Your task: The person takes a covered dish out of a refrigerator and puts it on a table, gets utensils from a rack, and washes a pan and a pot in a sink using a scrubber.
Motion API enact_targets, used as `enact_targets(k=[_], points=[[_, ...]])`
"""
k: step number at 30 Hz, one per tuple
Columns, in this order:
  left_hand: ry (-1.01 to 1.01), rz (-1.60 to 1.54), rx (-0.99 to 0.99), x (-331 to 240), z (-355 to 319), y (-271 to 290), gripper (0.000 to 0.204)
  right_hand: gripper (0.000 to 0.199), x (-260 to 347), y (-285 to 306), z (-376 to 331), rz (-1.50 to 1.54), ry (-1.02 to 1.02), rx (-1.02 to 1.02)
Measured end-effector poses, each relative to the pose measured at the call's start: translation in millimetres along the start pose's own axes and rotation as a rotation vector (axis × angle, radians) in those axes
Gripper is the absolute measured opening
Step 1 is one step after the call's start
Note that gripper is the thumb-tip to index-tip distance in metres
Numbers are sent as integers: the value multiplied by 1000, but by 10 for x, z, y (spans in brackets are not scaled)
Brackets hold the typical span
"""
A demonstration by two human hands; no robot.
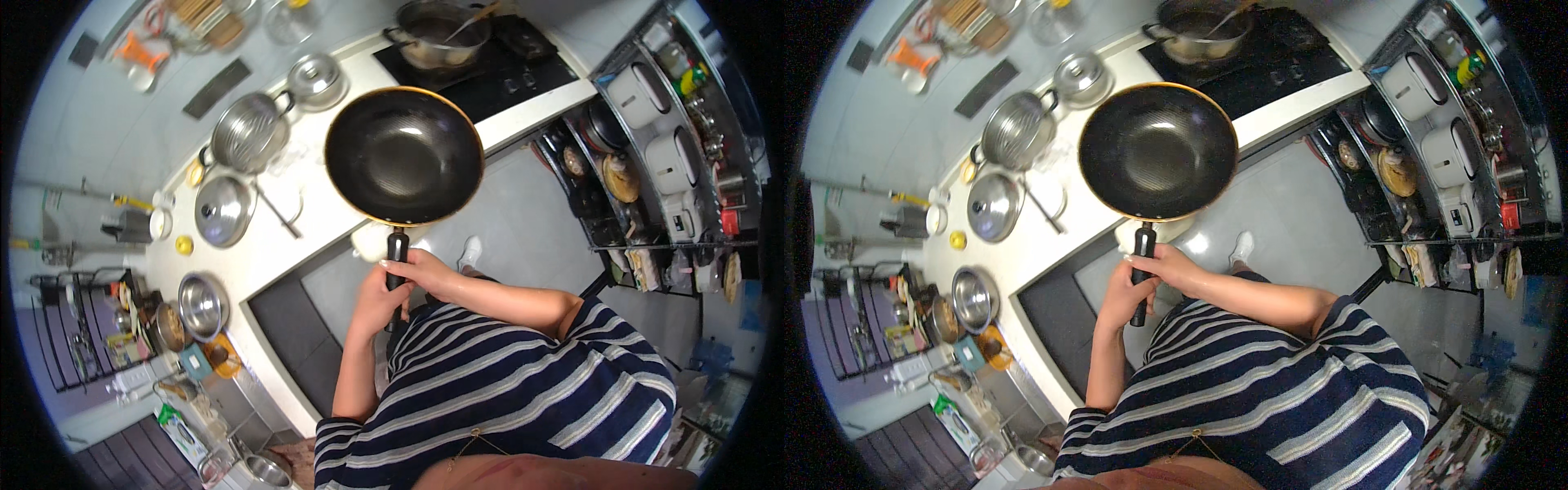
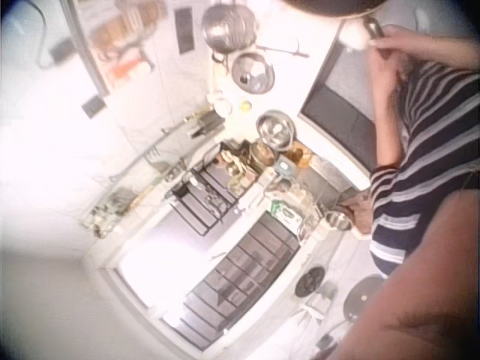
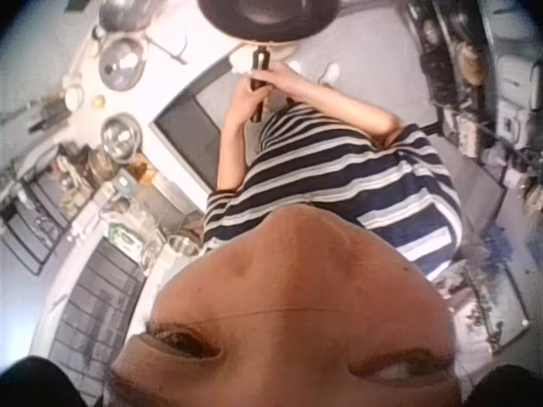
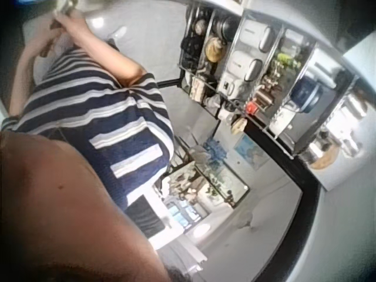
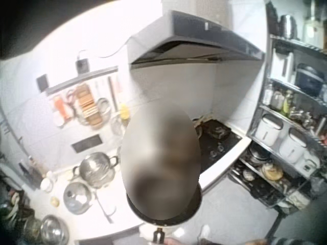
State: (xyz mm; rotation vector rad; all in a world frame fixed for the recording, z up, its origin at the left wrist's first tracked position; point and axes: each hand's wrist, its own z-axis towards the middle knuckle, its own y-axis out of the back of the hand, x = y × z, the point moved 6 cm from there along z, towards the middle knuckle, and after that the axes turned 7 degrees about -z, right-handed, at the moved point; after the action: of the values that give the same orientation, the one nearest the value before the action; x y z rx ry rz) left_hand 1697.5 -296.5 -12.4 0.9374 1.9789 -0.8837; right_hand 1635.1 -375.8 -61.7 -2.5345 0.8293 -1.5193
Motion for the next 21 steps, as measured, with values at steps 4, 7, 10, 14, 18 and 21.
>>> enact_targets(k=[4,7,10,14,18,21], points=[[43,-6,175,6,905,-1061,14,30,263,1366,-259,28,55,-101],[-11,-40,325,19,1563,-1756,13,32,651,2086,-528,160,19,-118],[-31,-83,345,-10,2205,-2489,11,32,916,2998,-708,134,68,-217],[-52,-65,362,-275,2978,-3317,15,32,1319,4055,-745,138,168,-279],[-159,-18,274,-473,3852,-3891,15,34,1741,4976,-523,125,288,-358],[-231,-47,249,-597,4582,-4294,19,37,2008,5768,-285,80,321,-317]])
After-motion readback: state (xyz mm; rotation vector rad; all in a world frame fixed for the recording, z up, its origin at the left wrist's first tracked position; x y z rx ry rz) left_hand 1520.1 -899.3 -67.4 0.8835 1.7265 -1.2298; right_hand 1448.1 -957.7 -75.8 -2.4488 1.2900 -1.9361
